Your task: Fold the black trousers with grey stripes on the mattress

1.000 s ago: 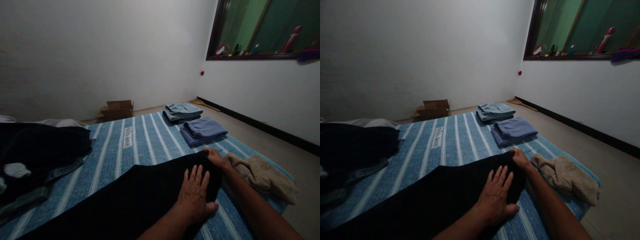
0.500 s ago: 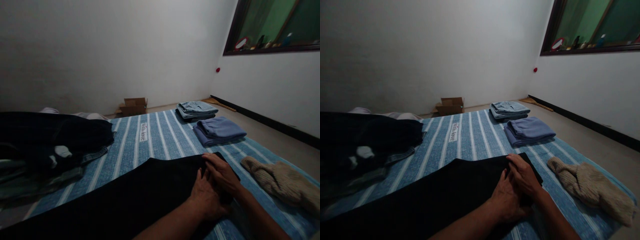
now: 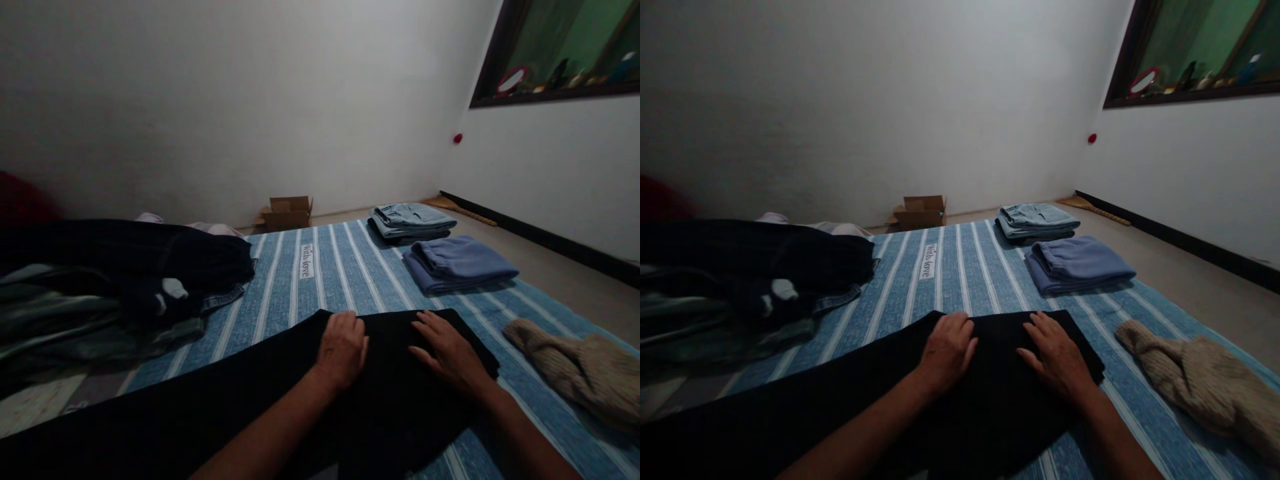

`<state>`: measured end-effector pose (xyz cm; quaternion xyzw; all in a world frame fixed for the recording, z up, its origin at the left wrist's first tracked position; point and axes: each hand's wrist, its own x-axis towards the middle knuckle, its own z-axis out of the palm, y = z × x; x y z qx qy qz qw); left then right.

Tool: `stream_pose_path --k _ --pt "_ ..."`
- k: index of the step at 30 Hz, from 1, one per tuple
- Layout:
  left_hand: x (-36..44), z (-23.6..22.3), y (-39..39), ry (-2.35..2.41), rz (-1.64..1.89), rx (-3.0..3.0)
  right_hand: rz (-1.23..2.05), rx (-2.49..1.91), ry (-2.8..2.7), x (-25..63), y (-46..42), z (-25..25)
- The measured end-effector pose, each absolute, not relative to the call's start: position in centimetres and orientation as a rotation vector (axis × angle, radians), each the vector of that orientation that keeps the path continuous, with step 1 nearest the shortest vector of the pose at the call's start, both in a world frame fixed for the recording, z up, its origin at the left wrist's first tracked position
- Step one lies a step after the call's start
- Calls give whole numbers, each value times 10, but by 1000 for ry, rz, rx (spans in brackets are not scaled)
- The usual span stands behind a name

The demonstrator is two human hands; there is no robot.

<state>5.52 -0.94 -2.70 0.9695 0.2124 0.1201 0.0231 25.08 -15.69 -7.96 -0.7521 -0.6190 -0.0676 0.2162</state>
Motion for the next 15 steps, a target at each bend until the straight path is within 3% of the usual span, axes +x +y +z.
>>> stream_pose_path --k 9,15 --pt "30 -61 31 912 117 2879 -389 -2156 -1827 247 -159 -79" --pt "29 -56 13 773 283 2951 -409 -2142 -1820 248 -159 -82"
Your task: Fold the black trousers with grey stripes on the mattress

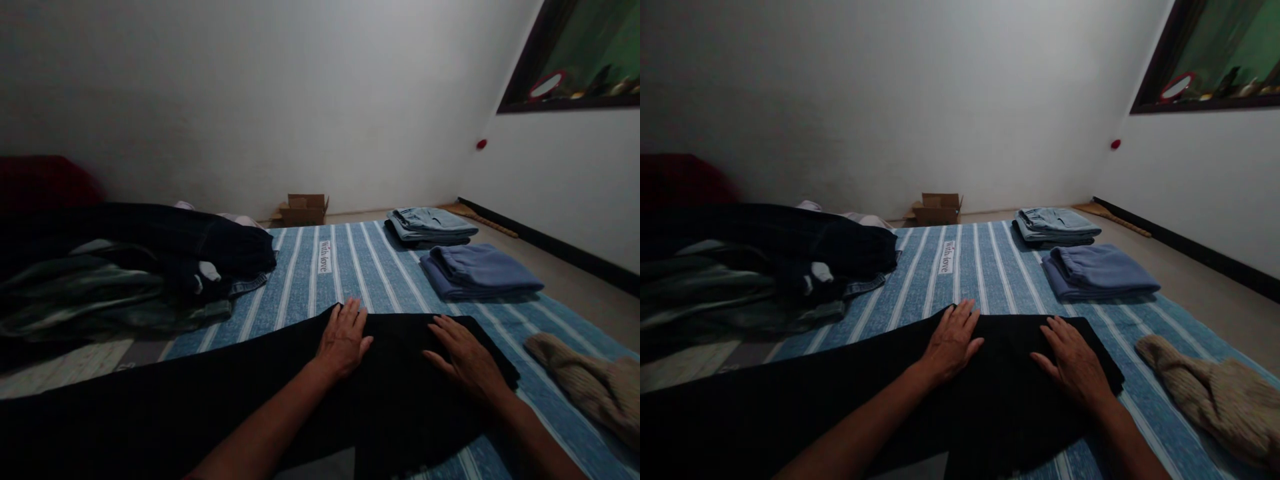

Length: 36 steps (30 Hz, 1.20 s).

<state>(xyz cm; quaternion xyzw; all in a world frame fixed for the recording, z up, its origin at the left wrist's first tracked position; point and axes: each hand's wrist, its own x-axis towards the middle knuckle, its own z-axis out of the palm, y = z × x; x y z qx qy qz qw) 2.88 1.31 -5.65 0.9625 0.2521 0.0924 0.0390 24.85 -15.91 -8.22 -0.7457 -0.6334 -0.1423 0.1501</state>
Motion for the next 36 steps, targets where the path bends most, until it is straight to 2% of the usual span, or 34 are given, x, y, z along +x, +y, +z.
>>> stream_pose_path --k 5,9,13,19,36 --pt "21 -53 -2 384 62 2881 -403 -2183 -1800 253 -158 -85" --pt "18 -46 0 335 -56 2826 -393 -2213 -1845 254 -157 -82" --pt "27 -37 -12 346 -44 2784 -391 -2220 -1879 254 -157 -82" --pt "38 -31 -45 6 -81 2702 -370 -2213 -1854 257 -157 -89" --pt "29 -38 -44 -81 -27 2750 -525 -2172 -1920 266 -158 -106"
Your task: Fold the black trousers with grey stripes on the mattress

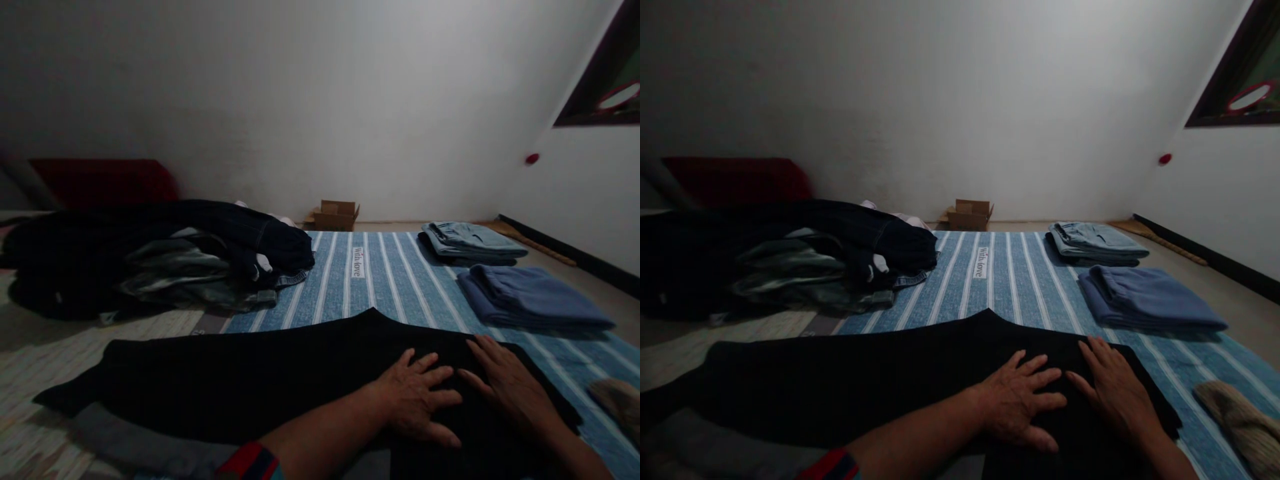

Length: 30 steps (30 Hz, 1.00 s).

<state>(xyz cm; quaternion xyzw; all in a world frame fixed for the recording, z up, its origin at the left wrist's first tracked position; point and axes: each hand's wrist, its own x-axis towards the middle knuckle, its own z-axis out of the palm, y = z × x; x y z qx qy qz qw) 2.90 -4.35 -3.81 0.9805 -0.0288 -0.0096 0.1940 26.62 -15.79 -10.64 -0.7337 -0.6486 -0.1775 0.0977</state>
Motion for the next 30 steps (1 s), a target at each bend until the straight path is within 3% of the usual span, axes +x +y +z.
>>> stream_pose_path --k 4,13,30 --pt "29 -38 -44 -76 -34 2762 -605 -2090 -1890 255 -157 -102" --pt "17 -39 -44 -25 -24 2702 -308 -2060 -2025 221 -151 -122" --pt "-16 -38 -46 284 -18 2655 -342 -2061 -2025 225 -152 -132"
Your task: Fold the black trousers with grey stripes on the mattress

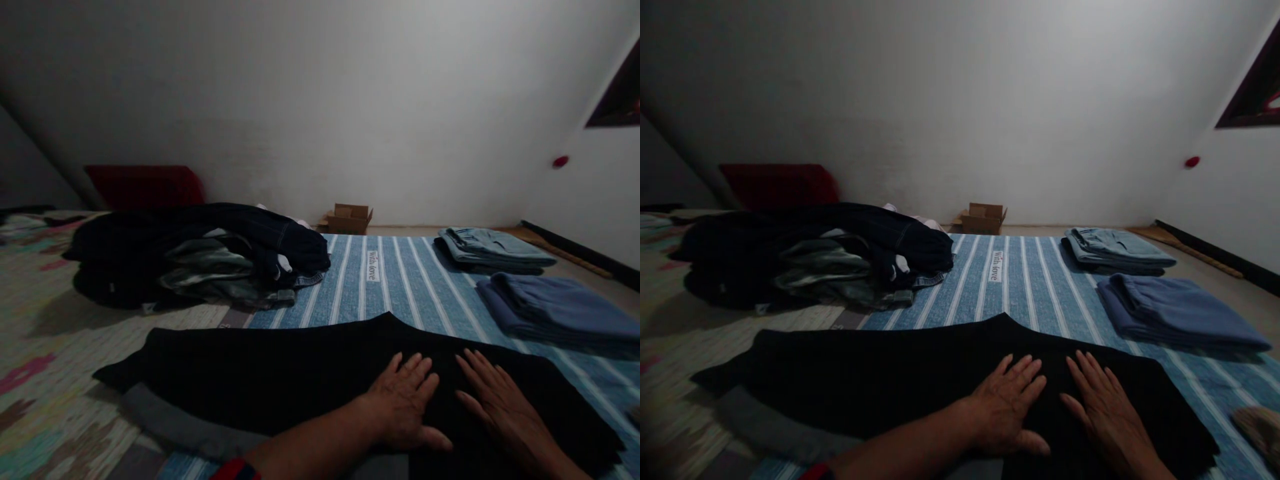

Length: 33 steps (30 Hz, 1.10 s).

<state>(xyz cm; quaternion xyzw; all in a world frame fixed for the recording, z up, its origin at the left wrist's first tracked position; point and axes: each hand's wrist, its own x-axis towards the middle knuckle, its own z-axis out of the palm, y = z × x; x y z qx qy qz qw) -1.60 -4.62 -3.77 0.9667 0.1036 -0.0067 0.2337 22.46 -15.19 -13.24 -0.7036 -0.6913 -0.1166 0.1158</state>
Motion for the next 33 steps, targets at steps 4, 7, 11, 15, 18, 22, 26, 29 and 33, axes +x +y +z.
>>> stream_pose_path --k 4,7,11,15,18,22,26,29,33 --pt "-16 -40 -45 287 -58 2652 -327 -2075 -2014 226 -151 -135" --pt "-15 -41 -44 312 -69 2632 -322 -2089 -2013 228 -151 -137" --pt "-19 -41 -45 393 -28 2615 -344 -2102 -2028 228 -152 -138" --pt "-22 -37 -46 402 -57 2593 -357 -2104 -2053 229 -151 -138" --pt "-23 -35 -45 449 -59 2589 -354 -2119 -2049 228 -151 -137" --pt "-26 -37 -40 633 -49 2614 -338 -2135 -2034 227 -151 -135" --pt "-29 -39 -37 688 -84 2625 -335 -2134 -2032 225 -152 -134" --pt "-31 -39 -37 679 -67 2609 -317 -2131 -2037 226 -152 -133" --pt "-31 -37 -38 679 -72 2581 -297 -2169 -2007 224 -151 -130"
